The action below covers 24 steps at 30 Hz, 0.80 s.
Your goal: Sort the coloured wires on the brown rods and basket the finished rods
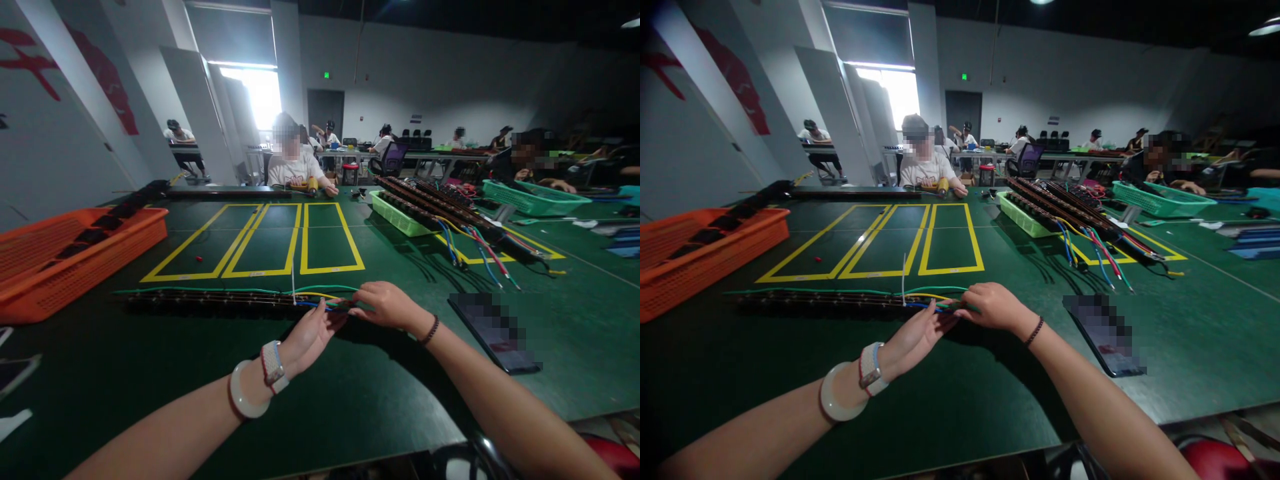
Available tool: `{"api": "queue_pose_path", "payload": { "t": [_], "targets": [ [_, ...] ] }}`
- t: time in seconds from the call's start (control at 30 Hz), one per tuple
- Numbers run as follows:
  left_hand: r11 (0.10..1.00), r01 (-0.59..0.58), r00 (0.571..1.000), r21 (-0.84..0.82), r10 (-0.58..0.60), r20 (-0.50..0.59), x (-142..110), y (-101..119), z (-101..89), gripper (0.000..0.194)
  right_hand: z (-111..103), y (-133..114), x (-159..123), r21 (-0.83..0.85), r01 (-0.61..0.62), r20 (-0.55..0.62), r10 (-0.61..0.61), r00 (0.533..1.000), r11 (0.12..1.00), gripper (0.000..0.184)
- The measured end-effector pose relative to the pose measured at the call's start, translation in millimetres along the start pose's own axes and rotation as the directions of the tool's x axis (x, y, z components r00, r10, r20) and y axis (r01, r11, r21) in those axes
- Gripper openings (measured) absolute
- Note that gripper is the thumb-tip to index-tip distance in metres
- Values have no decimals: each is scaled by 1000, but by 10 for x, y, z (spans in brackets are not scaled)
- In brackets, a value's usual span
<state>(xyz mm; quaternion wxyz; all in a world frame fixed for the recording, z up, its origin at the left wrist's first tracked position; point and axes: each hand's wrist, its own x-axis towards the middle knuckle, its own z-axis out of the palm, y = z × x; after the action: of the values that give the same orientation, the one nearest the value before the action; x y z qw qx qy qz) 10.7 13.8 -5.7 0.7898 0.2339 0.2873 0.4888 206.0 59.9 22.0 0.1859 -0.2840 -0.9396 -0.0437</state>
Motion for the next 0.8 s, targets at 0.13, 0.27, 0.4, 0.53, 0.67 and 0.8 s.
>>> {"api": "queue_pose_path", "payload": {
  "t": [0.13,0.27,0.4,0.53,0.67,0.8],
  "targets": [
    [1000,16,1000,-5,-16,-18,5,17,19,26,-28,-43,-7,-20,39,128,-36,991,999,27],
    [999,38,998,38,-37,-46,-4,34,47,29,12,-12,4,15,-54,180,51,982,998,23],
    [997,29,998,67,-25,-56,-17,27,41,25,30,40,16,65,-142,88,136,987,988,21],
    [994,17,997,111,-8,-78,-25,15,35,27,41,-5,41,24,-253,38,252,967,967,17],
    [992,0,997,128,10,-78,-51,23,66,29,89,-67,48,-64,-300,58,304,951,952,15],
    [994,-23,996,105,31,-78,-79,32,87,27,147,-69,38,-24,-165,164,167,972,986,11]
  ]
}}
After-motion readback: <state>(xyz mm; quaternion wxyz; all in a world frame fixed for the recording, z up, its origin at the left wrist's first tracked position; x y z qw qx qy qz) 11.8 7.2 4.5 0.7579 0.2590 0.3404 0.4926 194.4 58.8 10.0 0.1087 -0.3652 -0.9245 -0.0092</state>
